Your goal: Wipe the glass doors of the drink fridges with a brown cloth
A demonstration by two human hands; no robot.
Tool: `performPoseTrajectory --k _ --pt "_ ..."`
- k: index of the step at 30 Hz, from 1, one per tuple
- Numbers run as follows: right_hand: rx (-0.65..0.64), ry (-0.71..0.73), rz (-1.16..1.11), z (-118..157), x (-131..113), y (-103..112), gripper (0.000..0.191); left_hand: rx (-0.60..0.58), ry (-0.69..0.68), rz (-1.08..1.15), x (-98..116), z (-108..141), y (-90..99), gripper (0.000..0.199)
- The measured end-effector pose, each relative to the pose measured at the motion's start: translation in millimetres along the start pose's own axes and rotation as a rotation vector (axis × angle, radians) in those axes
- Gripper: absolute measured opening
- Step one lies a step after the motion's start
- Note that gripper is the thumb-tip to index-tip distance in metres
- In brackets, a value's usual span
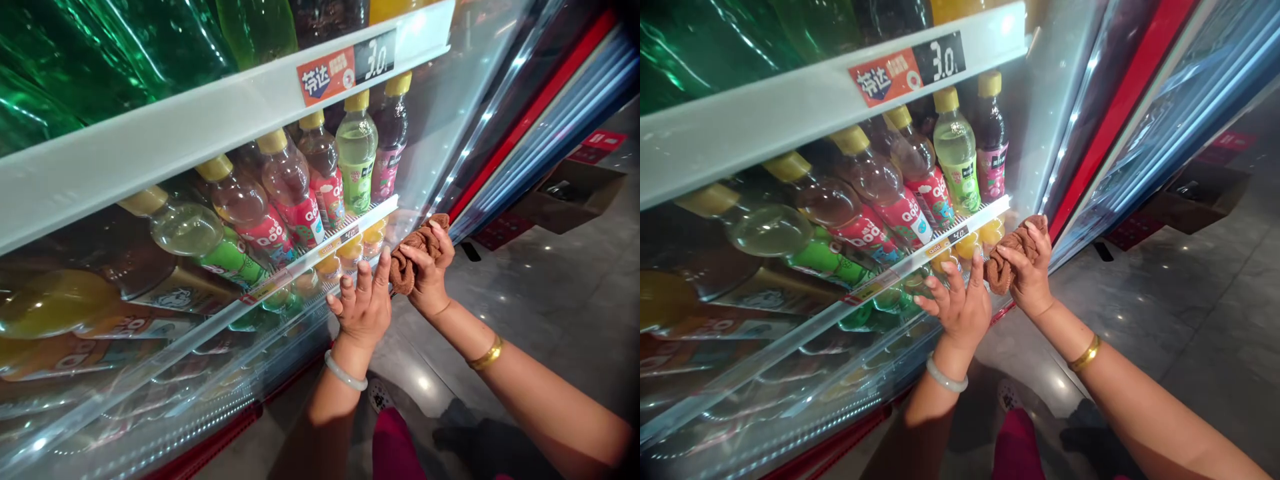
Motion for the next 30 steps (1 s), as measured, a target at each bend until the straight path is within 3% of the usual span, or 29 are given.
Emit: performPoseTrajectory --k 11,16,20,23,25,30 --pt "-0.025 0.016 0.019 7 6 -2 0.046 0.05 -0.002 -0.05 1 -2 1.0 0.081" --pt "-0.005 -0.116 0.01 32 1 -11 0.033 0.047 -0.009 -0.017 -2 0 0.3 0.079" --pt "0.111 -0.209 -0.035 13 -21 -13 0.038 0.065 -0.001 -0.056 -2 2 -0.3 0.075" --pt "0.181 -0.142 -0.03 2 -40 -12 0.043 0.094 0.005 -0.042 -2 7 0.9 0.072" --pt "0.131 -0.039 -0.035 10 -43 -13 0.046 0.067 -0.009 -0.006 -3 12 0.2 0.071" --pt "-0.033 0.063 -0.064 32 -15 -11 0.053 -0.025 -0.029 -0.037 -4 23 -0.5 0.071"
Point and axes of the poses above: each hand's wrist, its own z-axis away from the middle knuckle, its own y-axis out of the back of the hand, x = y × z, the point moved 5 cm from there along -z, towards the middle knuckle, and after that the axes turned 2 degrees about -x, right-handed, at the moved point
